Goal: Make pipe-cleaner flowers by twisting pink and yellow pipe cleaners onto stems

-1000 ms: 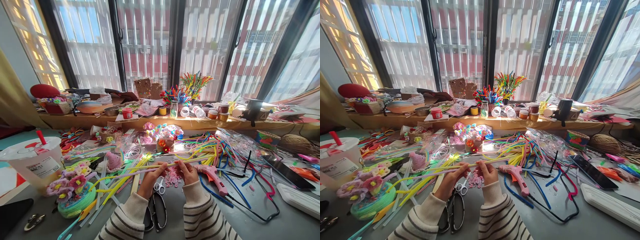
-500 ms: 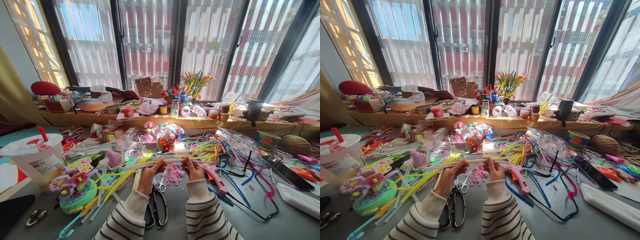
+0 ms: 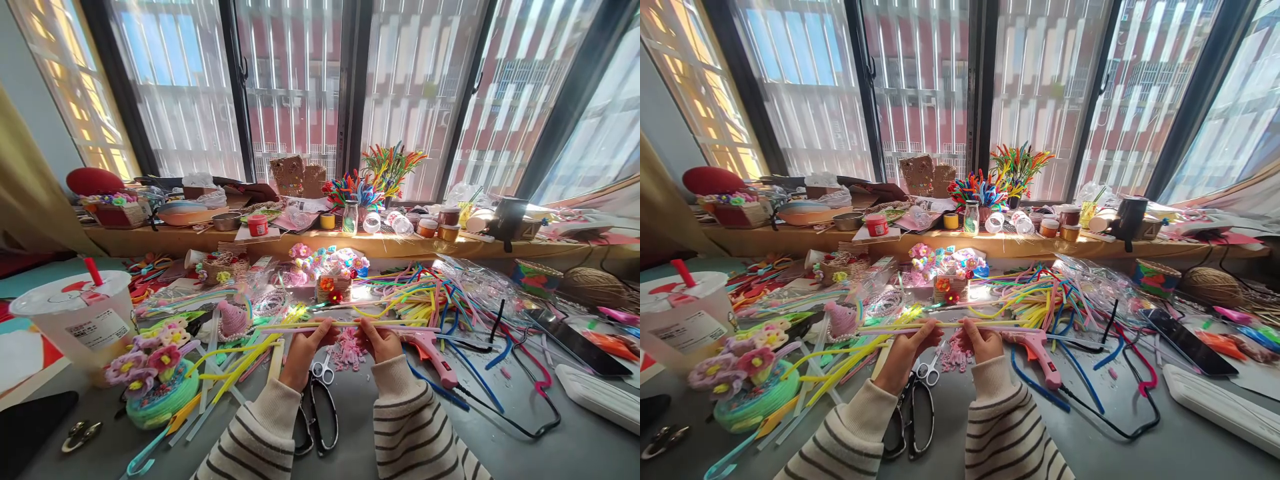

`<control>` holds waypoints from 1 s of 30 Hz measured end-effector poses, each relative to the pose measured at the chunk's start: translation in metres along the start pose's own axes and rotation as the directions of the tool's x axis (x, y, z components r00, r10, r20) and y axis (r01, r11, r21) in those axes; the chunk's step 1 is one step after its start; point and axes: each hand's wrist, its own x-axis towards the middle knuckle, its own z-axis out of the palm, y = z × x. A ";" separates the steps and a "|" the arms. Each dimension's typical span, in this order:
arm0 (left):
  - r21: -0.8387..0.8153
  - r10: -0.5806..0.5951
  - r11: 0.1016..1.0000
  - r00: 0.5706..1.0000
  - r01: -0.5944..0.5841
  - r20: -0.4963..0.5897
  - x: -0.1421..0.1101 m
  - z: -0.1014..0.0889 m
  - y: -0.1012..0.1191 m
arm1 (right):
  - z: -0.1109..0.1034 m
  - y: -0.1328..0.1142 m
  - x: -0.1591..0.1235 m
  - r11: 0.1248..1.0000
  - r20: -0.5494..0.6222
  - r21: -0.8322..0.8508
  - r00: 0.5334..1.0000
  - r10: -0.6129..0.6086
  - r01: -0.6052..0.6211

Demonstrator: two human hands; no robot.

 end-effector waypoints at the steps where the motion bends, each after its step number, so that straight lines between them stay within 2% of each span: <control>1: -0.010 -0.002 1.000 1.000 0.002 0.000 0.000 0.000 0.000 | 0.000 0.000 0.000 1.000 -0.010 -0.009 1.000 -0.009 0.009; 6: -0.063 -0.022 0.998 0.999 0.020 -0.042 0.000 -0.001 0.004 | -0.004 -0.004 0.000 0.998 -0.102 -0.016 0.992 -0.068 0.066; 10: -0.142 -0.027 0.990 0.990 0.007 -0.140 0.003 -0.005 0.010 | -0.004 -0.010 -0.002 0.993 -0.158 0.050 0.983 -0.093 0.102; 14: -0.280 -0.020 0.960 0.985 -0.028 -0.170 0.007 -0.013 0.014 | -0.004 -0.016 -0.004 0.981 -0.176 0.135 0.977 -0.116 0.141; 18: -0.482 0.022 0.874 0.996 -0.063 -0.092 0.009 -0.016 0.018 | -0.006 -0.018 -0.004 0.967 -0.171 0.216 0.980 -0.100 0.137; 22: -0.605 0.060 0.795 0.998 -0.046 0.002 0.008 -0.018 0.024 | -0.009 -0.017 -0.002 0.955 -0.155 0.265 0.983 -0.096 0.135; 26: -0.667 0.091 0.740 0.996 -0.081 -0.021 0.007 -0.024 0.027 | -0.010 -0.015 -0.001 0.948 -0.147 0.291 0.985 -0.090 0.130; 30: -0.654 0.059 0.755 0.998 -0.033 0.017 0.007 -0.025 0.026 | -0.011 -0.016 -0.001 0.926 -0.114 0.356 0.989 -0.093 0.128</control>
